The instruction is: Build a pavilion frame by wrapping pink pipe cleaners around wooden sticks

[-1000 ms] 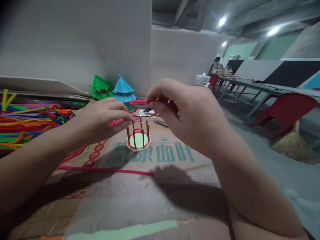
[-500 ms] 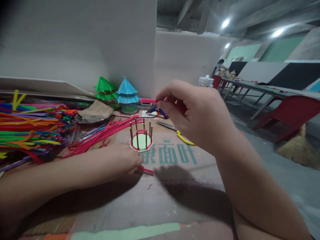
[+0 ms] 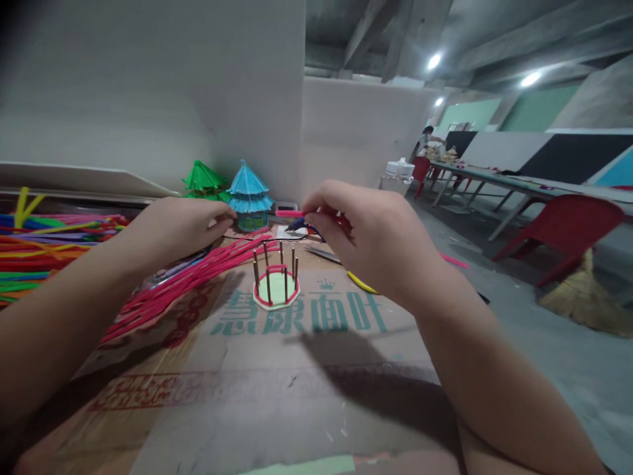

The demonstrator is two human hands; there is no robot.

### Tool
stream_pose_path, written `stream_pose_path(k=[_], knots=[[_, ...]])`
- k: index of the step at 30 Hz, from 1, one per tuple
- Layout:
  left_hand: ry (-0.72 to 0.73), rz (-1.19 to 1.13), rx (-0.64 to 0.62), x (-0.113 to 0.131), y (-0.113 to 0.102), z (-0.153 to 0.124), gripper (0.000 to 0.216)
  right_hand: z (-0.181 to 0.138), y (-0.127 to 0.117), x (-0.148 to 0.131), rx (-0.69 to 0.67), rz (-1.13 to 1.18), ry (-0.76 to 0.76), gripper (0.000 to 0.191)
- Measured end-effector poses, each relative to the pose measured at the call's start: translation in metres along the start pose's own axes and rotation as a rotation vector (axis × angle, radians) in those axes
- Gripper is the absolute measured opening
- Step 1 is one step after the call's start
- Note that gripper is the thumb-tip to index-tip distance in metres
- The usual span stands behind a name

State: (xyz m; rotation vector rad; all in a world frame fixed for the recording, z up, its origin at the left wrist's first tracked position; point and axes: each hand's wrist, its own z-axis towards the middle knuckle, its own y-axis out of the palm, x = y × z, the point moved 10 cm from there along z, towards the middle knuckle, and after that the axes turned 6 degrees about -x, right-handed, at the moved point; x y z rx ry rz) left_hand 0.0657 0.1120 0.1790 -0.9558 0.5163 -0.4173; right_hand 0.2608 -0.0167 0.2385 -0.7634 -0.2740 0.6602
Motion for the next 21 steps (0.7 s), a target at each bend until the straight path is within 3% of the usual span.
stream_pose_path(k=[3, 7, 10, 16, 21], knots=[[-0.029, -0.174, -0.034, 0.013, -0.004, -0.002, 0.032, 0.001, 0.002, 0.006, -0.010, 0.022, 0.028, 0.012], [0.207, -0.309, -0.112, 0.066, -0.002, -0.009, 0.036, 0.001, 0.004, 0.013, -0.018, 0.059, 0.052, 0.012], [0.259, -0.247, -0.119, 0.085, 0.010, -0.014, 0.035, 0.001, 0.004, 0.013, -0.027, 0.065, 0.057, 0.011], [0.216, -0.102, -0.137, 0.086, 0.026, -0.015, 0.032, 0.001, 0.004, 0.009, -0.049, 0.039, 0.039, 0.013], [0.236, -0.233, -0.203, 0.084, 0.034, -0.012, 0.026, 0.002, 0.007, 0.008, -0.063, -0.015, 0.036, 0.014]])
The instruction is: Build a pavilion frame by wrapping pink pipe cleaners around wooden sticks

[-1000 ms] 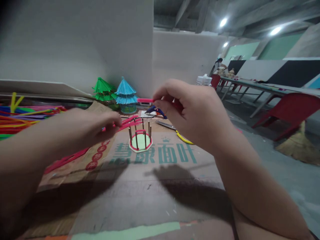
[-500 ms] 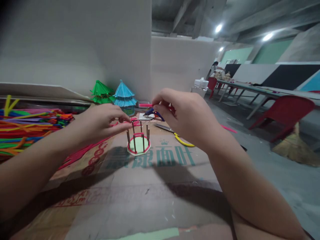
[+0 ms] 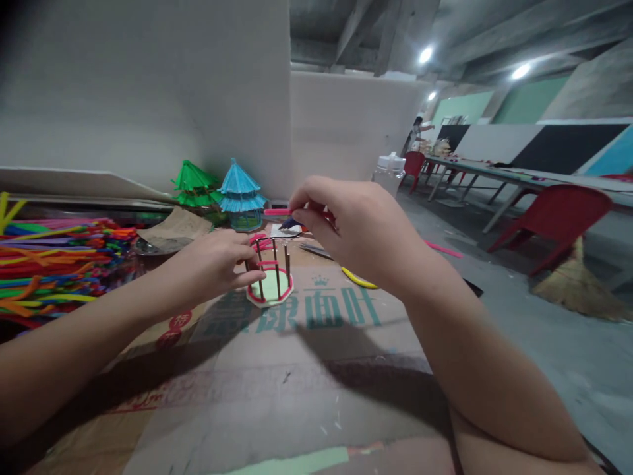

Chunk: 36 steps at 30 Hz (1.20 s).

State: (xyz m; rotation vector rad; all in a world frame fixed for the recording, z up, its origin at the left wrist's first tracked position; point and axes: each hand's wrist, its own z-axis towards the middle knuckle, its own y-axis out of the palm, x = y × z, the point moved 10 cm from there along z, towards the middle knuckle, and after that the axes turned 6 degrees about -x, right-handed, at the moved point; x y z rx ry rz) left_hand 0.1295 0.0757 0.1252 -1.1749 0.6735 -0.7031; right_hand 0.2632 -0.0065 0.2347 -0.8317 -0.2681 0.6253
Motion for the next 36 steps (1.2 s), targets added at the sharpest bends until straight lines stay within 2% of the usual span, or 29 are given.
stream_pose_path(k=[7, 12, 18, 22, 25, 29, 32, 36], knots=[[0.046, -0.114, 0.002, -0.010, 0.005, 0.002, 0.030, 0.000, 0.006, 0.001, -0.056, -0.059, 0.020, 0.018], [0.135, -0.100, -0.023, -0.018, 0.005, 0.002, 0.021, 0.001, 0.009, 0.001, -0.081, -0.079, 0.034, 0.018], [0.178, -0.167, -0.141, -0.030, 0.009, 0.002, 0.016, 0.000, 0.017, 0.001, -0.122, -0.058, 0.034, 0.017], [0.251, -0.202, -0.125, -0.032, 0.004, 0.001, 0.017, 0.001, 0.039, 0.001, -0.183, 0.001, 0.028, 0.019], [0.272, -0.228, -0.136, -0.034, 0.007, 0.002, 0.015, 0.002, 0.072, -0.003, -0.296, 0.041, 0.017, 0.020], [0.232, -0.264, -0.176, -0.037, 0.012, 0.004, 0.015, 0.001, 0.110, -0.004, -0.422, 0.074, 0.032, 0.022], [0.196, -0.229, -0.162, -0.039, 0.007, 0.002, 0.017, -0.001, 0.121, -0.003, -0.458, 0.101, 0.046, 0.020], [0.133, -0.152, -0.079, -0.039, -0.013, -0.001, 0.022, -0.002, 0.119, 0.004, -0.464, 0.091, 0.113, 0.016]])
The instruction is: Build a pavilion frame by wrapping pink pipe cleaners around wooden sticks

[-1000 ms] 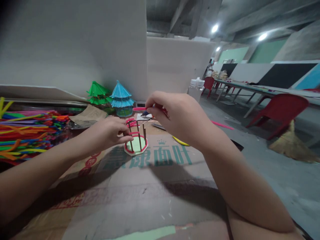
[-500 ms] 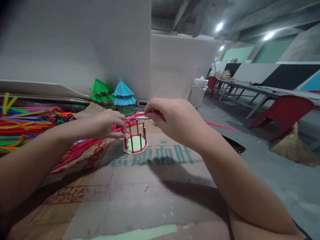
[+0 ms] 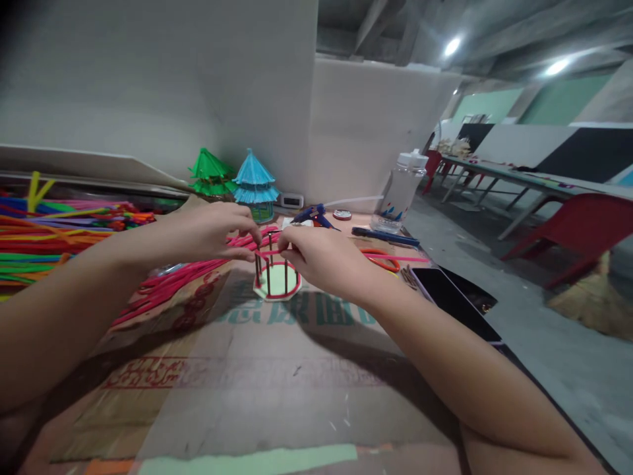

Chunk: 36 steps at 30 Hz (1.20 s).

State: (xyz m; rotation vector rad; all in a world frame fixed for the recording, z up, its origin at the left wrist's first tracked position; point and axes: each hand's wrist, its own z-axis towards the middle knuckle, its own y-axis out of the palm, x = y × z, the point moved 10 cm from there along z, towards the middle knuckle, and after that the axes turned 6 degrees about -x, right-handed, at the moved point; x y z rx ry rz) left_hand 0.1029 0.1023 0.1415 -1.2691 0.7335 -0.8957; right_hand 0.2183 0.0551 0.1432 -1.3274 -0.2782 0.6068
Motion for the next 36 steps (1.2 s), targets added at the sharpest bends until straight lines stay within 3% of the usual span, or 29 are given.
stream_pose_path(k=[5, 12, 21, 36], knots=[[-0.002, 0.009, 0.081, 0.019, -0.012, 0.001, 0.018, -0.001, -0.005, -0.003, 0.047, -0.019, -0.066, 0.014], [0.062, -0.058, 0.041, 0.039, -0.012, 0.000, 0.024, -0.003, -0.009, -0.005, 0.088, -0.030, -0.103, 0.013], [0.074, 0.003, 0.134, 0.036, -0.016, 0.001, 0.017, -0.005, -0.014, -0.010, 0.100, -0.035, -0.112, 0.011], [0.053, -0.009, 0.036, 0.026, -0.005, 0.002, 0.020, -0.001, -0.007, -0.011, 0.009, -0.040, -0.054, 0.020]])
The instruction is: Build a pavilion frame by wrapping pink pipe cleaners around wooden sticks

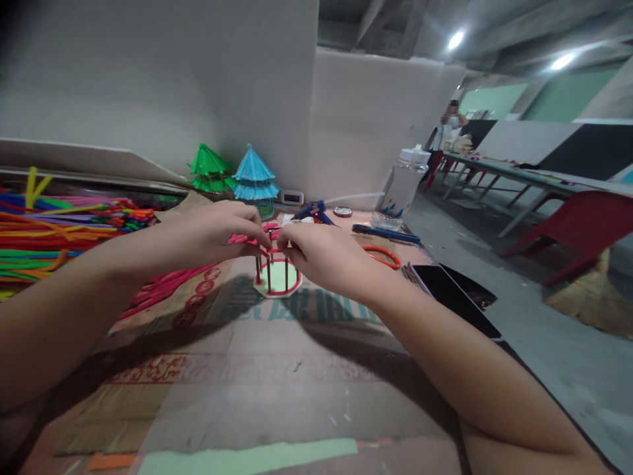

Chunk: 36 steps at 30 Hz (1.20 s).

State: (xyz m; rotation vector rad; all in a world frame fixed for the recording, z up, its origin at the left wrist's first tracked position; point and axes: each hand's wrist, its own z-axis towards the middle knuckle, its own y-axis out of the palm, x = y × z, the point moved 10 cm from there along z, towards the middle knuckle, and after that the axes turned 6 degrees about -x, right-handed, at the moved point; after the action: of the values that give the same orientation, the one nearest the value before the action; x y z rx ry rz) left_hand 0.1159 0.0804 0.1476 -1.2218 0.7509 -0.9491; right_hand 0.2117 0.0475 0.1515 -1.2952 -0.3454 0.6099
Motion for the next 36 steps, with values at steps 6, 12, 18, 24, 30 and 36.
stream_pose_path(k=[6, 12, 18, 24, 30, 36], knots=[[-0.040, 0.028, -0.032, -0.0055, 0.0037, 0.0011, 0.021, 0.0001, 0.0031, -0.0011, -0.059, 0.064, 0.002, 0.022], [-0.018, 0.013, -0.009, -0.0058, 0.0036, 0.0003, 0.023, 0.0004, 0.0011, -0.0064, -0.081, 0.106, -0.056, 0.025], [-0.019, 0.034, -0.023, -0.0051, 0.0045, 0.0007, 0.022, 0.0007, 0.0028, -0.0063, -0.090, 0.079, -0.051, 0.021], [-0.008, 0.060, 0.003, -0.0020, 0.0024, 0.0012, 0.019, -0.0007, 0.0033, -0.0055, -0.076, 0.111, -0.082, 0.020], [-0.004, 0.039, -0.007, -0.0014, 0.0036, 0.0009, 0.020, 0.0001, 0.0052, -0.0025, -0.089, 0.122, -0.053, 0.020], [-0.011, 0.040, -0.033, -0.0018, 0.0061, 0.0014, 0.021, 0.0020, 0.0046, -0.0021, -0.101, 0.121, -0.035, 0.023]])
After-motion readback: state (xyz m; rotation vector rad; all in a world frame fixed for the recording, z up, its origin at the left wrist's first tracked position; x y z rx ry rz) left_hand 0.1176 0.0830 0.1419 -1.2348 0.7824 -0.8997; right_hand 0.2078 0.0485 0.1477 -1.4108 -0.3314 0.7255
